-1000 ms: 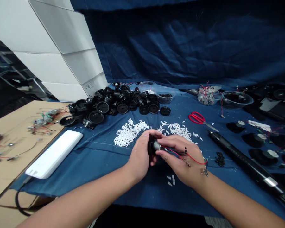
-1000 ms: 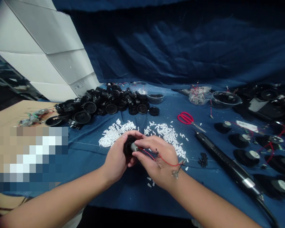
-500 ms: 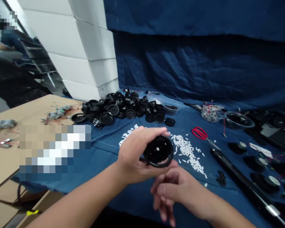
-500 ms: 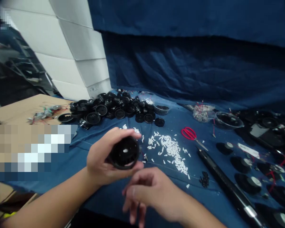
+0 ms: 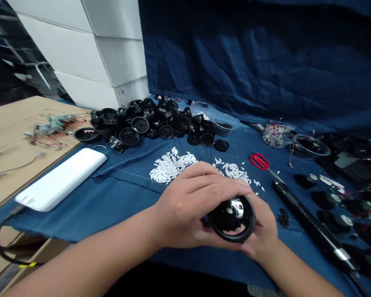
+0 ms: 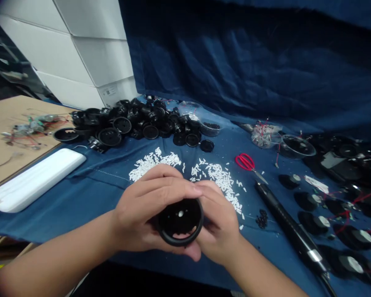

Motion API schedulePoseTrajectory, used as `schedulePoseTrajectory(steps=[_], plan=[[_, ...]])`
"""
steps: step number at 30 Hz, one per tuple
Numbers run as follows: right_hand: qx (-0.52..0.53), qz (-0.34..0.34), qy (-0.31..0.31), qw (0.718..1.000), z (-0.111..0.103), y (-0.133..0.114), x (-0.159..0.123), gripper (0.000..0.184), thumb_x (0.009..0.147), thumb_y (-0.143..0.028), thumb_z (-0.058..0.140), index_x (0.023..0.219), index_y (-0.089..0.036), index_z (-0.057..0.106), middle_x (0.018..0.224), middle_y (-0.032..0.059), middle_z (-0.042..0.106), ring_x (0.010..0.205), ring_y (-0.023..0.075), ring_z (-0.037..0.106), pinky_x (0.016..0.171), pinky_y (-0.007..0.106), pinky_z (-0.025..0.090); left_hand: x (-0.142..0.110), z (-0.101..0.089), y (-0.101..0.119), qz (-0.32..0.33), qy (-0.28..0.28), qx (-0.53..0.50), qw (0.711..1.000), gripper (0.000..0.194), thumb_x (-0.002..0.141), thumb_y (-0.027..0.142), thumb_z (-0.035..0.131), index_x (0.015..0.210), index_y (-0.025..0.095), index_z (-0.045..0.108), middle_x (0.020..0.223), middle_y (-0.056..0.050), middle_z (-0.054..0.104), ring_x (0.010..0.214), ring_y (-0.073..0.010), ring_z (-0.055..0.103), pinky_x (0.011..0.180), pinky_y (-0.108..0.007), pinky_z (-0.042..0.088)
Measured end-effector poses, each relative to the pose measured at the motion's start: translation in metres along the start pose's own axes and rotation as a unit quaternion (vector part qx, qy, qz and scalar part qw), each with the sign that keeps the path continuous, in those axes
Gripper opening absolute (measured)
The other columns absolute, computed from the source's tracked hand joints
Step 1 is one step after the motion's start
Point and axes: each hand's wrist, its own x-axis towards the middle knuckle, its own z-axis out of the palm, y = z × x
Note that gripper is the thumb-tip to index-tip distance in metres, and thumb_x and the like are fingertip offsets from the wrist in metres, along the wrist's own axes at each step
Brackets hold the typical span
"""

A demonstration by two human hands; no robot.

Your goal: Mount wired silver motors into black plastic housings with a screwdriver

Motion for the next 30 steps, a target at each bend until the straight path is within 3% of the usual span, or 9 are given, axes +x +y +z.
schedulePoseTrajectory(steps=[4, 7, 12, 19, 23, 26, 28, 30], plan=[[0.021, 0.009, -0.014, 1.000, -0.002, -0.002, 0.000, 0.012, 0.093, -0.027, 0.073, 0.104, -0.028, 0.070, 0.091, 0.0008, 0.074, 0.089, 0.0213, 0.070, 0.083, 0.034, 0.059, 0.000, 0.002, -0.002, 0.007, -0.002, -0.022, 1.000, 0.057, 0.078, 0.024, 0.091, 0.130, 0.018, 0.068, 0.114, -0.009, 0.082, 0.096, -0.0244, 0.077, 0.097, -0.038, 0.057], [0.041, -0.002, -0.025, 0.999, -0.002, 0.000, 0.000, 0.006, 0.090, -0.020, 0.071, 0.094, -0.024, 0.068, 0.084, -0.0001, 0.072, 0.080, 0.0186, 0.068, 0.079, 0.033, 0.059, 0.000, 0.002, -0.004, 0.009, -0.012, -0.039, 0.999, 0.058, 0.077, 0.032, 0.093, 0.127, 0.018, 0.067, 0.110, -0.007, 0.082, 0.094, -0.0221, 0.075, 0.096, -0.035, 0.056], [0.062, -0.006, -0.026, 0.998, -0.002, 0.001, 0.002, 0.007, 0.088, -0.018, 0.069, 0.094, -0.022, 0.068, 0.089, 0.0005, 0.074, 0.080, 0.0168, 0.068, 0.077, 0.032, 0.060, 0.003, 0.001, -0.006, 0.015, -0.030, -0.049, 0.998, 0.064, 0.072, 0.038, 0.097, 0.122, 0.015, 0.067, 0.105, -0.006, 0.082, 0.091, -0.0190, 0.073, 0.092, -0.032, 0.055], [0.094, 0.011, -0.035, 0.995, 0.000, 0.006, 0.001, 0.006, 0.090, -0.023, 0.072, 0.095, -0.021, 0.069, 0.089, 0.0014, 0.073, 0.087, 0.0177, 0.069, 0.083, 0.033, 0.060, 0.004, 0.000, -0.006, -0.009, -0.053, -0.071, 0.996, 0.068, 0.072, 0.041, 0.098, 0.128, 0.020, 0.065, 0.108, -0.005, 0.081, 0.094, -0.0195, 0.073, 0.097, -0.033, 0.055], [0.088, 0.008, -0.041, 0.995, 0.007, 0.017, 0.002, 0.005, 0.094, -0.026, 0.066, 0.093, -0.022, 0.068, 0.094, 0.0027, 0.074, 0.093, 0.0187, 0.069, 0.090, 0.036, 0.058, -0.001, -0.001, -0.011, -0.047, -0.084, -0.082, 0.992, 0.074, 0.079, 0.050, 0.092, 0.141, 0.026, 0.059, 0.121, -0.007, 0.076, 0.110, -0.0233, 0.070, 0.103, -0.036, 0.054], [0.048, 0.039, -0.018, 0.998, -0.002, 0.015, 0.005, 0.014, 0.097, -0.024, 0.064, 0.109, -0.022, 0.071, 0.115, 0.0064, 0.075, 0.111, 0.0207, 0.069, 0.104, 0.040, 0.055, 0.002, -0.005, -0.014, -0.106, -0.097, -0.004, 0.990, 0.072, 0.088, 0.042, 0.086, 0.149, 0.030, 0.050, 0.136, -0.009, 0.069, 0.123, -0.0247, 0.066, 0.108, -0.036, 0.052], [0.009, 0.098, 0.014, 0.995, -0.019, 0.006, 0.000, 0.030, 0.099, -0.025, 0.067, 0.129, -0.022, 0.068, 0.132, 0.0089, 0.070, 0.126, 0.0215, 0.064, 0.112, 0.041, 0.051, 0.012, -0.007, -0.014, -0.129, -0.098, 0.074, 0.984, 0.066, 0.090, 0.037, 0.084, 0.147, 0.030, 0.050, 0.134, -0.007, 0.068, 0.122, -0.0233, 0.067, 0.108, -0.034, 0.052], [-0.021, 0.164, 0.066, 0.984, -0.041, -0.007, -0.015, 0.036, 0.100, -0.029, 0.068, 0.136, -0.027, 0.067, 0.137, 0.0065, 0.067, 0.129, 0.0200, 0.062, 0.112, 0.037, 0.051, 0.025, -0.003, -0.011, -0.116, -0.126, 0.129, 0.977, 0.055, 0.092, 0.036, 0.082, 0.139, 0.029, 0.054, 0.128, -0.005, 0.067, 0.118, -0.0226, 0.067, 0.106, -0.034, 0.053]])
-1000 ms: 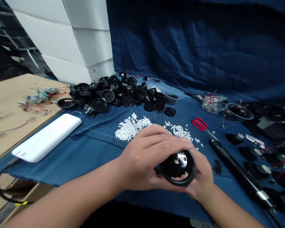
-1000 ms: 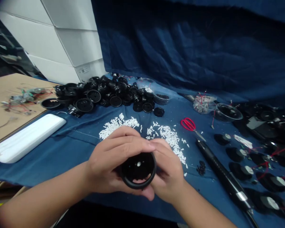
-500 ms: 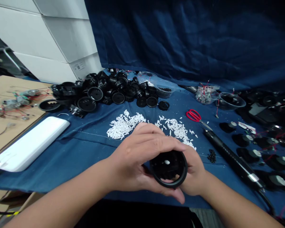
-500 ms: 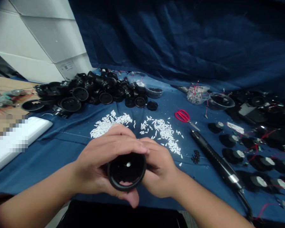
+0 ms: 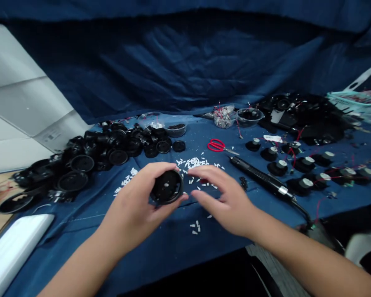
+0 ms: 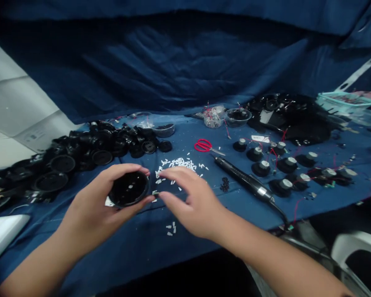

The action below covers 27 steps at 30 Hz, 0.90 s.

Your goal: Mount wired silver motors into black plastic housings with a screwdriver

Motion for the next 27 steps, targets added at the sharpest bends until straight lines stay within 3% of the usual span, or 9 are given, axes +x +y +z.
schedulePoseTrajectory(steps=[2, 5, 9, 13, 16, 19, 23, 25, 27], plan=[[0.000, 0.054, 0.084, 0.995, -0.024, -0.003, -0.024, 0.028, 0.101, -0.031, 0.067, 0.129, -0.030, 0.071, 0.134, 0.0037, 0.068, 0.123, 0.0179, 0.064, 0.104, 0.031, 0.054, 0.015, 0.009, 0.009, 0.031, -0.066, 0.039, 0.997, 0.042, 0.096, 0.030, 0.077, 0.132, 0.028, 0.056, 0.128, -0.005, 0.064, 0.114, -0.0226, 0.067, 0.101, -0.035, 0.055], [0.010, 0.128, 0.205, 0.970, -0.048, 0.003, -0.064, 0.020, 0.102, -0.034, 0.066, 0.120, -0.029, 0.074, 0.126, 0.0039, 0.069, 0.113, 0.0165, 0.068, 0.095, 0.026, 0.058, 0.034, 0.039, 0.024, 0.059, -0.207, 0.083, 0.973, 0.037, 0.097, 0.024, 0.073, 0.131, 0.025, 0.058, 0.131, -0.008, 0.060, 0.107, -0.0253, 0.068, 0.092, -0.039, 0.059], [0.028, 0.182, 0.251, 0.950, -0.055, 0.015, -0.110, 0.019, 0.102, -0.036, 0.067, 0.119, -0.028, 0.073, 0.125, 0.0051, 0.068, 0.108, 0.0169, 0.070, 0.091, 0.024, 0.060, 0.043, 0.085, 0.033, 0.072, -0.314, 0.129, 0.938, 0.046, 0.094, 0.025, 0.077, 0.136, 0.020, 0.057, 0.135, -0.013, 0.061, 0.105, -0.0309, 0.070, 0.089, -0.046, 0.061], [0.045, 0.197, 0.255, 0.946, -0.055, 0.019, -0.137, 0.019, 0.103, -0.035, 0.066, 0.120, -0.030, 0.071, 0.126, 0.0049, 0.065, 0.107, 0.0159, 0.070, 0.092, 0.024, 0.060, 0.036, 0.098, 0.033, 0.085, -0.334, 0.134, 0.929, 0.069, 0.097, 0.032, 0.075, 0.155, 0.018, 0.042, 0.157, -0.018, 0.050, 0.133, -0.0364, 0.061, 0.106, -0.051, 0.057], [0.059, 0.194, 0.259, 0.944, -0.059, 0.021, -0.146, 0.019, 0.104, -0.033, 0.064, 0.121, -0.031, 0.070, 0.126, 0.0040, 0.064, 0.107, 0.0145, 0.069, 0.094, 0.023, 0.059, 0.030, 0.089, 0.038, 0.068, -0.344, 0.152, 0.924, 0.075, 0.098, 0.033, 0.074, 0.162, 0.023, 0.037, 0.167, -0.016, 0.042, 0.141, -0.0373, 0.056, 0.112, -0.055, 0.053], [0.087, 0.192, 0.261, 0.942, -0.061, 0.024, -0.148, 0.018, 0.104, -0.032, 0.064, 0.121, -0.031, 0.070, 0.125, 0.0038, 0.065, 0.110, 0.0148, 0.069, 0.095, 0.023, 0.059, 0.037, 0.078, 0.050, 0.064, -0.372, 0.163, 0.912, 0.074, 0.094, 0.033, 0.077, 0.160, 0.028, 0.043, 0.167, -0.013, 0.043, 0.140, -0.0383, 0.057, 0.111, -0.056, 0.054], [0.131, 0.206, 0.276, 0.930, -0.061, 0.029, -0.147, 0.018, 0.103, -0.034, 0.066, 0.119, -0.029, 0.072, 0.121, 0.0053, 0.067, 0.108, 0.0160, 0.070, 0.095, 0.025, 0.060, 0.083, 0.086, 0.066, 0.114, -0.374, 0.117, 0.913, 0.055, 0.099, 0.038, 0.071, 0.151, 0.025, 0.054, 0.157, -0.013, 0.056, 0.136, -0.0353, 0.061, 0.111, -0.052, 0.054], [0.167, 0.222, 0.289, 0.916, -0.060, 0.030, -0.145, 0.020, 0.101, -0.036, 0.069, 0.119, -0.027, 0.072, 0.120, 0.0064, 0.069, 0.109, 0.0174, 0.070, 0.096, 0.027, 0.060, 0.117, 0.107, 0.069, 0.161, -0.351, 0.068, 0.920, 0.045, 0.104, 0.027, 0.063, 0.147, 0.021, 0.056, 0.149, -0.013, 0.063, 0.132, -0.0293, 0.064, 0.112, -0.046, 0.053], [0.235, 0.249, 0.309, 0.887, -0.059, 0.029, -0.143, 0.025, 0.099, -0.039, 0.071, 0.122, -0.027, 0.072, 0.123, 0.0075, 0.071, 0.112, 0.0194, 0.071, 0.097, 0.031, 0.062, 0.150, 0.138, 0.067, 0.226, -0.365, 0.044, 0.902, 0.046, 0.102, 0.017, 0.062, 0.147, 0.016, 0.055, 0.152, -0.016, 0.060, 0.140, -0.0285, 0.058, 0.117, -0.044, 0.047]])
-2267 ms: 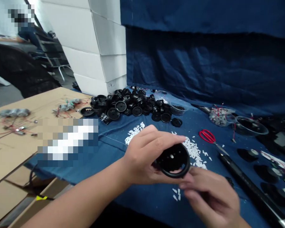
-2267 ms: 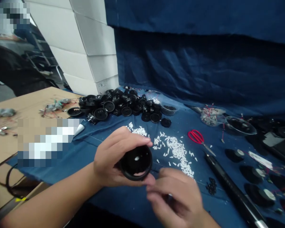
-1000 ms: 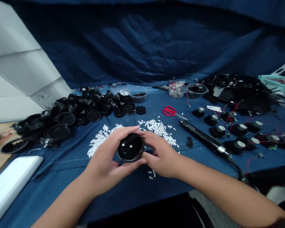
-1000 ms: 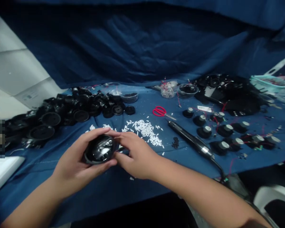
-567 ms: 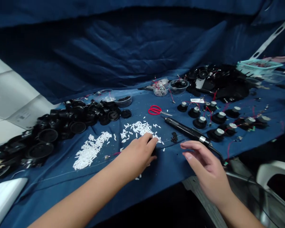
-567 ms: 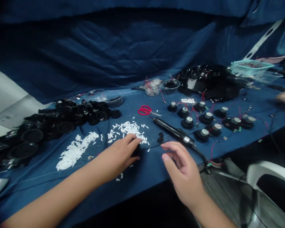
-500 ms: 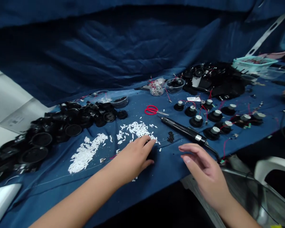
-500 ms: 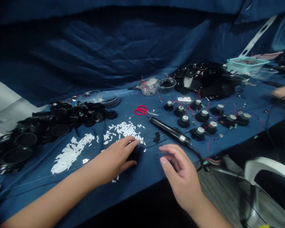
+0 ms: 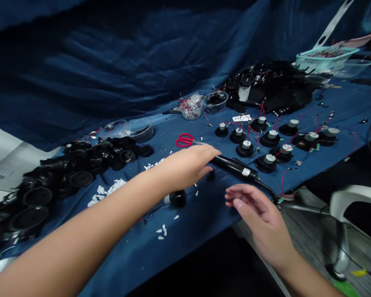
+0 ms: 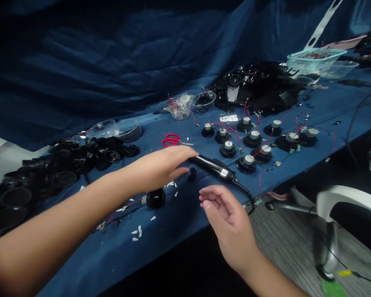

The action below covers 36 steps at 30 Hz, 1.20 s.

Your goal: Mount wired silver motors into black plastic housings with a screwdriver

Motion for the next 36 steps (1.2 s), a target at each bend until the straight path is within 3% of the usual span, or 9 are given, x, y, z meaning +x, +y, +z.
schedulePoseTrajectory(steps=[3, 5, 10, 13, 17, 20, 23, 28, 36], plan=[[0.136, 0.080, 0.037, 0.987, 0.003, -0.007, 0.002, 0.034, 0.097, -0.040, 0.073, 0.128, -0.026, 0.070, 0.135, 0.0102, 0.069, 0.119, 0.0245, 0.071, 0.101, 0.039, 0.063, 0.048, 0.014, -0.025, 0.049, -0.048, -0.002, 0.998, 0.046, 0.094, 0.011, 0.071, 0.139, 0.017, 0.062, 0.143, -0.014, 0.067, 0.134, -0.0277, 0.063, 0.114, -0.039, 0.048], [0.222, 0.121, 0.059, 0.966, 0.003, -0.013, 0.005, 0.038, 0.095, -0.040, 0.074, 0.128, -0.022, 0.070, 0.142, 0.0128, 0.067, 0.127, 0.0284, 0.069, 0.107, 0.044, 0.061, 0.065, 0.024, -0.035, 0.063, -0.066, -0.004, 0.996, 0.038, 0.092, 0.011, 0.072, 0.130, 0.018, 0.067, 0.128, -0.011, 0.073, 0.121, -0.0266, 0.069, 0.104, -0.036, 0.052], [0.326, 0.204, 0.063, 0.921, -0.005, -0.022, 0.014, 0.041, 0.093, -0.044, 0.074, 0.126, -0.019, 0.073, 0.141, 0.0147, 0.068, 0.133, 0.0284, 0.066, 0.109, 0.041, 0.060, 0.059, 0.016, -0.023, 0.079, -0.045, -0.020, 0.996, 0.028, 0.099, 0.015, 0.066, 0.127, 0.013, 0.066, 0.121, -0.013, 0.071, 0.116, -0.0275, 0.066, 0.102, -0.038, 0.051], [0.323, 0.119, 0.085, 0.935, -0.010, -0.019, 0.025, 0.033, 0.093, -0.043, 0.073, 0.122, -0.027, 0.074, 0.129, 0.0068, 0.072, 0.110, 0.0202, 0.073, 0.092, 0.033, 0.066, 0.046, -0.003, 0.007, 0.095, -0.029, -0.056, 0.993, 0.030, 0.101, 0.018, 0.067, 0.130, 0.013, 0.064, 0.124, -0.012, 0.070, 0.118, -0.0246, 0.065, 0.101, -0.034, 0.051], [0.280, -0.006, 0.121, 0.952, -0.013, -0.017, 0.043, 0.027, 0.089, -0.037, 0.074, 0.115, -0.031, 0.075, 0.111, 0.0018, 0.071, 0.081, 0.0123, 0.066, 0.069, 0.023, 0.061, 0.032, -0.017, 0.036, 0.113, 0.009, -0.124, 0.986, 0.031, 0.100, 0.022, 0.071, 0.130, 0.020, 0.066, 0.128, -0.008, 0.071, 0.123, -0.0221, 0.065, 0.105, -0.032, 0.050], [0.268, -0.058, 0.159, 0.949, -0.020, -0.021, 0.050, 0.023, 0.086, -0.033, 0.072, 0.107, -0.027, 0.076, 0.102, 0.0024, 0.067, 0.076, 0.0119, 0.061, 0.051, 0.017, 0.049, 0.017, -0.012, 0.022, 0.029, 0.081, -0.140, 0.986, 0.019, 0.104, 0.024, 0.063, 0.122, 0.022, 0.069, 0.119, -0.004, 0.074, 0.110, -0.0179, 0.069, 0.098, -0.029, 0.052], [0.244, -0.094, 0.199, 0.945, -0.035, -0.025, 0.047, 0.022, 0.082, -0.028, 0.071, 0.103, -0.025, 0.076, 0.097, 0.0019, 0.066, 0.061, 0.0086, 0.050, 0.045, 0.017, 0.044, 0.001, 0.007, -0.011, -0.067, 0.076, -0.103, 0.990, 0.016, 0.102, 0.022, 0.060, 0.106, 0.019, 0.075, 0.100, -0.003, 0.076, 0.091, -0.0172, 0.069, 0.085, -0.029, 0.053], [0.227, -0.072, 0.217, 0.947, -0.053, -0.021, 0.038, 0.020, 0.083, -0.030, 0.067, 0.100, -0.026, 0.077, 0.096, 0.0018, 0.065, 0.052, 0.0069, 0.037, 0.043, 0.019, 0.039, -0.004, 0.037, -0.044, -0.065, 0.009, -0.116, 0.991, 0.018, 0.094, 0.022, 0.069, 0.106, 0.021, 0.082, 0.099, -0.005, 0.078, 0.085, -0.0175, 0.072, 0.080, -0.029, 0.054], [0.227, -0.048, 0.240, 0.943, -0.044, -0.020, 0.038, 0.020, 0.078, -0.029, 0.069, 0.096, -0.024, 0.077, 0.093, 0.0044, 0.066, 0.052, 0.0079, 0.036, 0.041, 0.021, 0.033, 0.008, 0.047, -0.044, -0.050, -0.003, -0.157, 0.986, 0.016, 0.091, 0.023, 0.070, 0.098, 0.022, 0.084, 0.098, -0.004, 0.078, 0.087, -0.0168, 0.072, 0.082, -0.030, 0.054]])
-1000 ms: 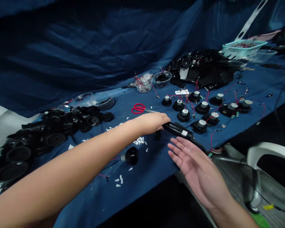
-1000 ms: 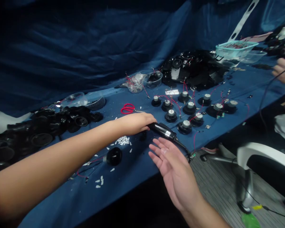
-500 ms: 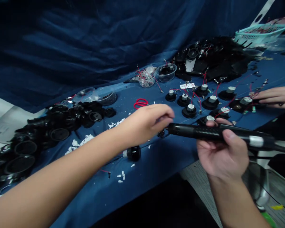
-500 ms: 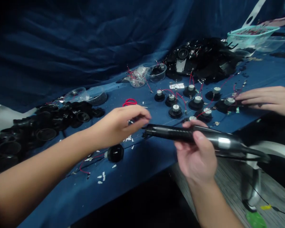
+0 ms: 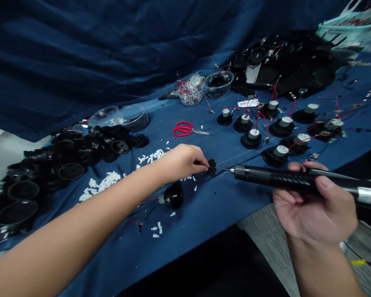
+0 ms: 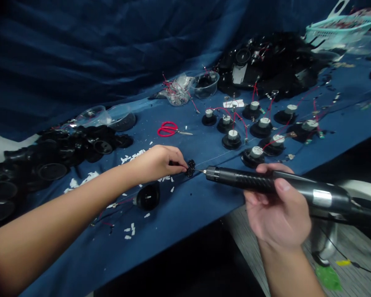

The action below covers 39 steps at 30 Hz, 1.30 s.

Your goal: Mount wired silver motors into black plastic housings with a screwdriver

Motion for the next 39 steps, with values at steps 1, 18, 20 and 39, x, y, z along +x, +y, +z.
schedulePoseTrajectory(steps=[1, 18, 20, 39], plan=[[0.003, -0.002, 0.003, 1.000, 0.002, 0.000, 0.000, 0.020, 0.077, -0.028, 0.069, 0.094, -0.023, 0.077, 0.092, 0.0057, 0.066, 0.052, 0.0083, 0.037, 0.040, 0.022, 0.032, 0.000, 0.000, 0.001, -0.004, 0.004, -0.003, 1.000, 0.015, 0.090, 0.022, 0.070, 0.097, 0.021, 0.084, 0.098, -0.003, 0.077, 0.086, -0.0164, 0.071, 0.081, -0.030, 0.054], [0.017, 0.103, -0.117, 0.988, 0.053, 0.030, -0.036, 0.019, 0.086, -0.035, 0.063, 0.096, -0.029, 0.078, 0.092, 0.0079, 0.062, 0.063, 0.0158, 0.058, 0.032, 0.022, 0.026, -0.148, 0.021, 0.058, -0.162, 0.309, -0.181, 0.920, 0.012, 0.090, 0.011, 0.077, 0.091, 0.021, 0.072, 0.095, -0.004, 0.077, 0.091, -0.0177, 0.074, 0.079, -0.032, 0.060], [0.013, 0.114, -0.113, 0.987, 0.054, 0.034, -0.036, 0.018, 0.085, -0.034, 0.065, 0.096, -0.028, 0.078, 0.091, 0.0078, 0.063, 0.066, 0.0164, 0.060, 0.032, 0.022, 0.027, -0.150, 0.027, 0.055, -0.164, 0.324, -0.179, 0.914, 0.014, 0.090, 0.010, 0.078, 0.091, 0.022, 0.072, 0.094, -0.003, 0.077, 0.092, -0.0176, 0.074, 0.082, -0.034, 0.061], [0.007, 0.101, -0.168, 0.980, 0.019, 0.047, -0.030, 0.034, 0.095, -0.051, 0.058, 0.119, -0.031, 0.073, 0.104, 0.0083, 0.064, 0.079, 0.0240, 0.067, 0.030, 0.025, 0.030, -0.152, 0.035, 0.053, -0.181, 0.364, -0.182, 0.895, 0.033, 0.084, 0.007, 0.086, 0.109, 0.026, 0.074, 0.098, 0.003, 0.076, 0.091, -0.0121, 0.074, 0.085, -0.024, 0.062]])
